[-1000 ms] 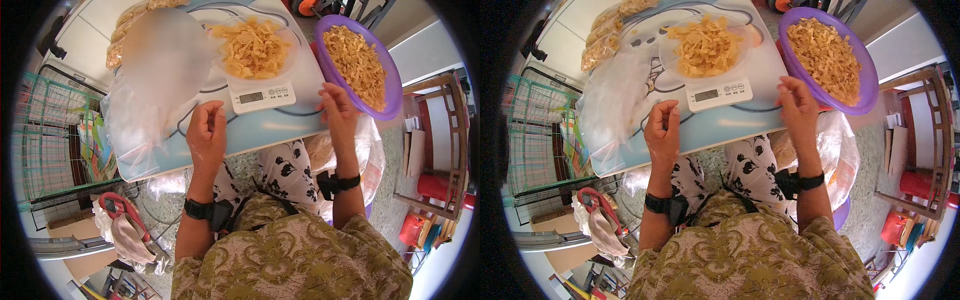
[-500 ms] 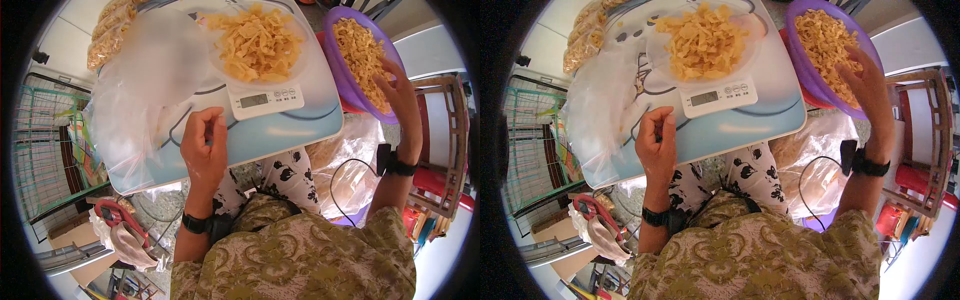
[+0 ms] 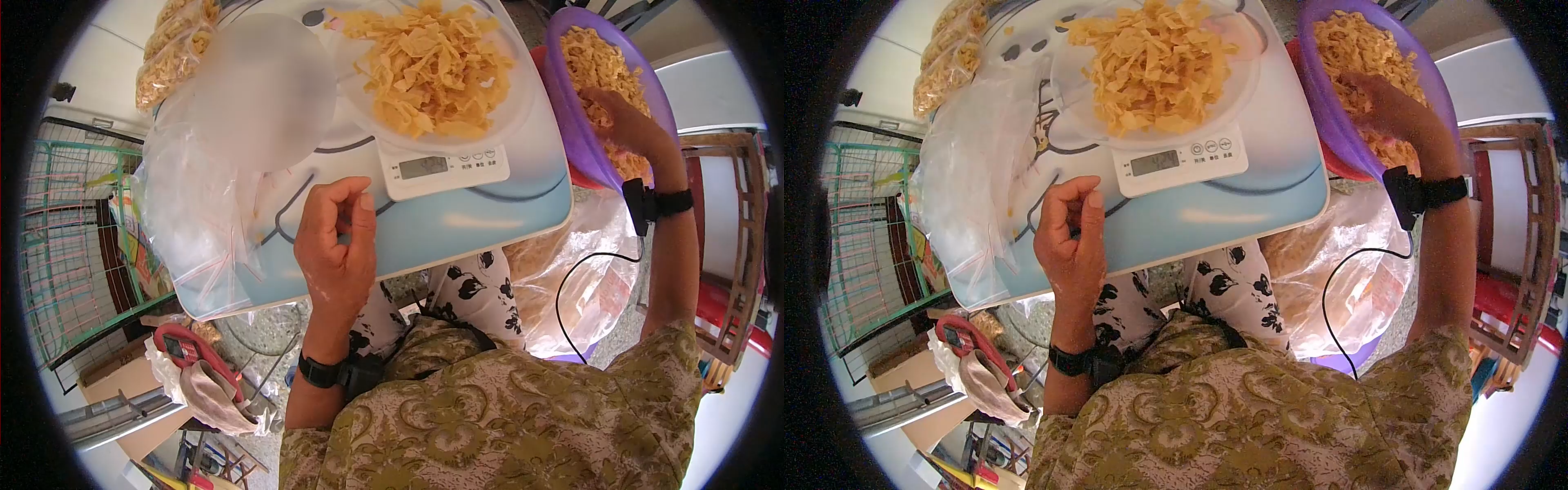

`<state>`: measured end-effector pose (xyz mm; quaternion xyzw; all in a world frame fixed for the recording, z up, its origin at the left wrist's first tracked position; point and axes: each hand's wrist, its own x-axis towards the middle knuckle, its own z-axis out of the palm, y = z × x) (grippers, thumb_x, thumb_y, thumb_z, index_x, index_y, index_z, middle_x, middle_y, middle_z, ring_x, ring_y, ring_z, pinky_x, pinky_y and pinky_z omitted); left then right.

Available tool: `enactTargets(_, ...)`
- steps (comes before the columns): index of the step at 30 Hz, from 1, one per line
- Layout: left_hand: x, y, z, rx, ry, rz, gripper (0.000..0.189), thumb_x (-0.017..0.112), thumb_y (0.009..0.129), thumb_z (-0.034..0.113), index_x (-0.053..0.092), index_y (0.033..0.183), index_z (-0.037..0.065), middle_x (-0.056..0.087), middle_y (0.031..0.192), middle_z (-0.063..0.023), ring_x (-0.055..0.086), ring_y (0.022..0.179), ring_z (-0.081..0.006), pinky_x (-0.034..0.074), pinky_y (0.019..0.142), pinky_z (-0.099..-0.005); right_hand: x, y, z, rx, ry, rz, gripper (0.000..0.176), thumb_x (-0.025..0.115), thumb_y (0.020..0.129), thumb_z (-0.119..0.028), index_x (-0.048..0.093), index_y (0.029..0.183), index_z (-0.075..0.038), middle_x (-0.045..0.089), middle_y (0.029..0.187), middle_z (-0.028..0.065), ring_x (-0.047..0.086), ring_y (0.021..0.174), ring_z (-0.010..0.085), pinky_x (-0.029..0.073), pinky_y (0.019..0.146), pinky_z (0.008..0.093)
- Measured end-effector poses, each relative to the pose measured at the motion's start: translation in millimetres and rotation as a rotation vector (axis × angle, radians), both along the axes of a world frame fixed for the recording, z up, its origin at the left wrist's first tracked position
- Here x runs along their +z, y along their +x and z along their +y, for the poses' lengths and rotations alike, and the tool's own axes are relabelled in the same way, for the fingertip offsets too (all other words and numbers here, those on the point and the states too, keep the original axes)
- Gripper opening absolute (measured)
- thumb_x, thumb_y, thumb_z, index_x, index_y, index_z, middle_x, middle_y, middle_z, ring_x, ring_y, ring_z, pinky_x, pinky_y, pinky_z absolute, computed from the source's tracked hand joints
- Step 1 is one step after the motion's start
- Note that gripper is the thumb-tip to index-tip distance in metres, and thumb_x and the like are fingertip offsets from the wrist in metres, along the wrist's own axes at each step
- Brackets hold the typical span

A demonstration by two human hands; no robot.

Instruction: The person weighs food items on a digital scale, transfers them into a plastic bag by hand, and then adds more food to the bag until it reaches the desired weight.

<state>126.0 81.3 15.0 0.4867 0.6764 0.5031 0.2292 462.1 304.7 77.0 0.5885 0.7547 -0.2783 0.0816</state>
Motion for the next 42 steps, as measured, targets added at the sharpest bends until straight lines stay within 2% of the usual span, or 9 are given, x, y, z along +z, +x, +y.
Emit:
enactTargets(4,-2,0,0,-0.012,-0.004,-0.019,0.014,0.061,0.094,0.013,0.063,0.104,0.002,0.060,0.086,-0.0001,0.052,0.071,-0.0052,0.044,0.065,-0.0199,-42,36,13,0.178,0.205,-0.033,0.060,0.073,0.080,-0.020,0.049,0.135,-0.010,0.056,0.126,0.0188,0.065,0.097,0.0307,0.059,0.072,0.0354)
enactTargets(6,-2,-1,0,-0.010,0.003,-0.012,0.014,0.061,0.094,0.013,0.063,0.104,0.002,0.060,0.086,0.0000,0.051,0.071,-0.0051,0.044,0.064,-0.0198,-48,38,13,0.379,0.497,-0.077,0.047,0.071,0.080,-0.018,0.058,0.124,-0.008,0.062,0.110,0.0185,0.064,0.097,0.0322,0.054,0.082,0.0370)
enactTargets(9,-2,-2,0,-0.021,0.032,-0.011,0.014,0.061,0.094,0.012,0.063,0.104,0.002,0.059,0.086,0.0004,0.051,0.070,-0.0050,0.043,0.064,-0.0194,-41,28,10,0.236,0.354,0.026,0.038,0.071,0.078,-0.016,0.063,0.114,-0.007,0.064,0.099,0.0168,0.063,0.098,0.0325,0.048,0.089,0.0365)
enactTargets(16,-1,-2,-1,-0.017,0.028,0.008,0.014,0.061,0.093,0.011,0.063,0.104,0.003,0.059,0.085,0.0003,0.051,0.070,-0.0051,0.044,0.065,-0.0194,-29,25,3,0.092,0.394,-0.036,0.024,0.068,0.079,-0.013,0.062,0.099,-0.001,0.066,0.092,0.0132,0.064,0.092,0.0299,0.050,0.084,0.0372)
enactTargets(18,-1,-2,0,-0.021,0.047,0.026,0.013,0.061,0.093,0.011,0.063,0.104,0.003,0.059,0.085,0.0003,0.051,0.070,-0.0050,0.044,0.065,-0.0193,-25,31,-3,0.152,0.567,0.202,0.021,0.068,0.081,-0.015,0.062,0.095,-0.001,0.067,0.088,0.0088,0.064,0.080,0.0235,0.053,0.072,0.0348)
enactTargets(21,2,-1,0,-0.019,0.042,0.032,0.013,0.061,0.093,0.011,0.063,0.104,0.003,0.059,0.085,0.0000,0.051,0.070,-0.0048,0.044,0.065,-0.0190,2,31,-3,-0.133,0.330,0.128,0.022,0.069,0.082,-0.017,0.065,0.099,-0.003,0.067,0.087,0.0045,0.062,0.071,0.0144,0.053,0.059,0.0288)
enactTargets(24,4,-1,-1,-0.017,-0.004,-0.014,0.013,0.060,0.093,0.010,0.063,0.104,0.003,0.060,0.086,-0.0008,0.052,0.073,-0.0058,0.044,0.067,-0.0199,4,48,2,-0.181,0.403,0.301,0.025,0.070,0.084,-0.019,0.066,0.104,-0.005,0.066,0.086,0.0014,0.059,0.067,0.0077,0.050,0.051,0.0239)
enactTargets(31,-2,-2,-3,-0.026,0.014,-0.065,0.015,0.059,0.094,0.011,0.062,0.105,0.002,0.061,0.090,-0.0010,0.055,0.078,-0.0069,0.045,0.072,-0.0217,17,51,-7,-0.506,0.326,0.696,0.032,0.072,0.086,-0.024,0.066,0.109,-0.003,0.065,0.090,-0.0005,0.060,0.071,0.0082,0.052,0.060,0.0221)
enactTargets(42,-1,-1,-3,-0.011,0.002,-0.056,0.015,0.059,0.094,0.012,0.063,0.105,0.003,0.060,0.088,0.0003,0.052,0.076,-0.0060,0.044,0.069,-0.0201,47,26,-21,-0.522,0.164,1.182,0.029,0.069,0.089,-0.018,0.063,0.114,-0.004,0.065,0.096,-0.0005,0.061,0.077,0.0059,0.052,0.059,0.0184)
